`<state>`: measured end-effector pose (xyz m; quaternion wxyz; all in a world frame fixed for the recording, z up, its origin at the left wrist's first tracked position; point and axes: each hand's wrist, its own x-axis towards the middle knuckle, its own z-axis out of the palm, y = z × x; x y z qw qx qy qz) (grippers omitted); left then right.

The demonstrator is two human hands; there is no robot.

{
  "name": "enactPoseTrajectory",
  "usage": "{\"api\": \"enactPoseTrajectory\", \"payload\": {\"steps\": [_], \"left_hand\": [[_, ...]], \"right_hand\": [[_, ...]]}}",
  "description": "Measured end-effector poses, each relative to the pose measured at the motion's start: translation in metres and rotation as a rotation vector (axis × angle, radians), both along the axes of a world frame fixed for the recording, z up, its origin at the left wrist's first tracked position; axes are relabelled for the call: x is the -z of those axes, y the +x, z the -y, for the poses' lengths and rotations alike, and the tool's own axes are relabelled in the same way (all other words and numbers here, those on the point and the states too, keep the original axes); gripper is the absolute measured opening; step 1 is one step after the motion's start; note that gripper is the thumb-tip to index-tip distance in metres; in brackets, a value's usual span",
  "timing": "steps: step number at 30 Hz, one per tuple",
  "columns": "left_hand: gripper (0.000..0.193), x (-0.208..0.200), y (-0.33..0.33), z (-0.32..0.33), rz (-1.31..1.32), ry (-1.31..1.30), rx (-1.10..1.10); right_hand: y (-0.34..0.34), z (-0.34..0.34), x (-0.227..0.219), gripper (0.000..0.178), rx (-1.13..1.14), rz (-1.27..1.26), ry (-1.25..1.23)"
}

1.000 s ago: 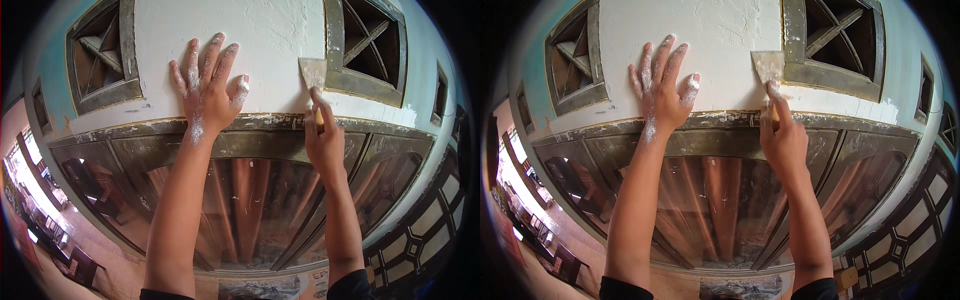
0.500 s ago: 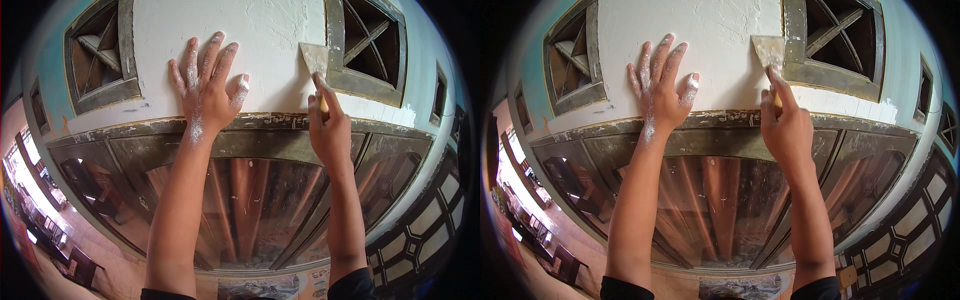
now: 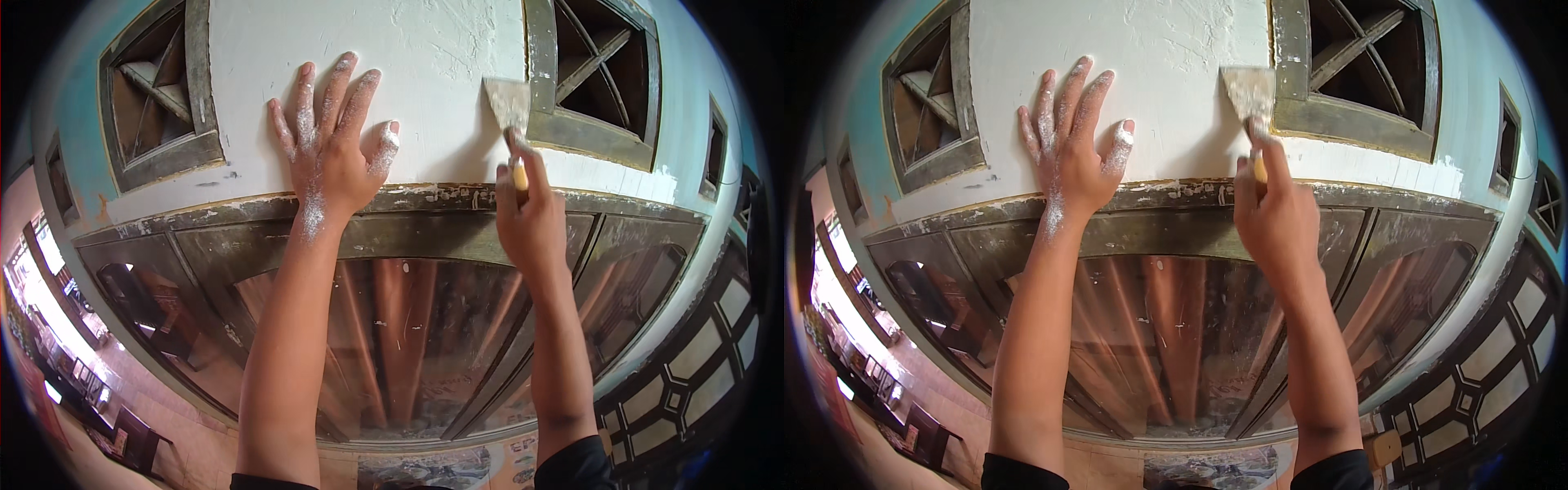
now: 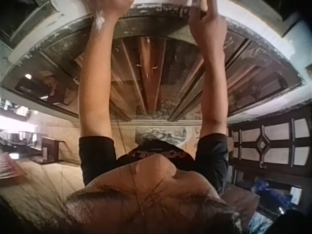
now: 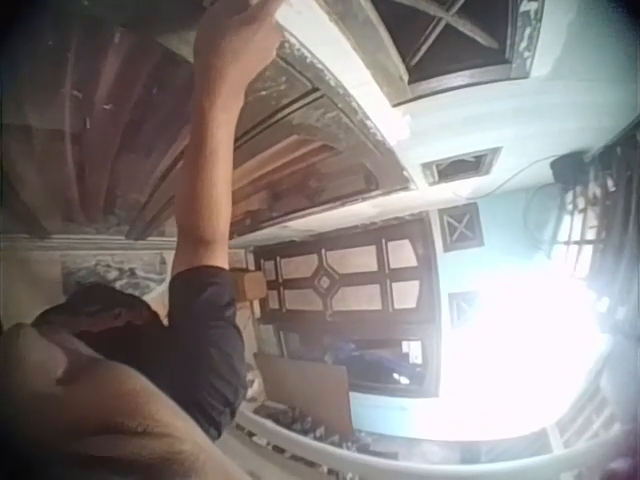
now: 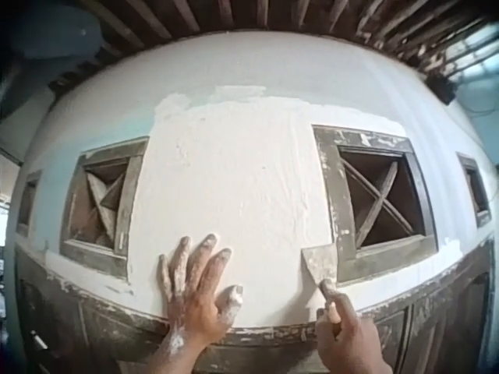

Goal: Apply and smooth wall putty or plaster around window frames and cabinet edges using a scraper.

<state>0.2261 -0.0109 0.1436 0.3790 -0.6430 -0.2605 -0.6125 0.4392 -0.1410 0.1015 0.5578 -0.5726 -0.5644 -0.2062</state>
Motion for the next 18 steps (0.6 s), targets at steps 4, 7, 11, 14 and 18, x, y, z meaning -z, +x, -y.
{"api": "enactPoseTrajectory", "payload": {"steps": [4, 7, 11, 14, 18], "left_hand": [[0.056, 0.001, 0.001, 0.000, -0.003, 0.001, -0.026], [0.056, -0.002, 0.002, 0.002, 0.007, 0.004, -0.021], [0.056, -0.001, 0.000, 0.002, -0.005, 0.004, -0.030], [0.056, 0.000, 0.001, 0.001, -0.012, 0.001, -0.027], [0.057, -0.001, 0.002, 0.001, -0.001, 0.010, -0.017]], "right_hand": [[-0.001, 0.007, 0.042, 0.049, -0.086, 0.013, 0.076], [0.007, -0.003, 0.042, 0.058, -0.071, 0.065, 0.140], [0.010, -0.005, 0.072, 0.069, -0.105, 0.111, 0.114], [0.010, -0.001, 0.081, 0.065, -0.103, 0.082, 0.029], [0.016, -0.003, 0.072, 0.060, -0.074, 0.084, 0.020]]}}
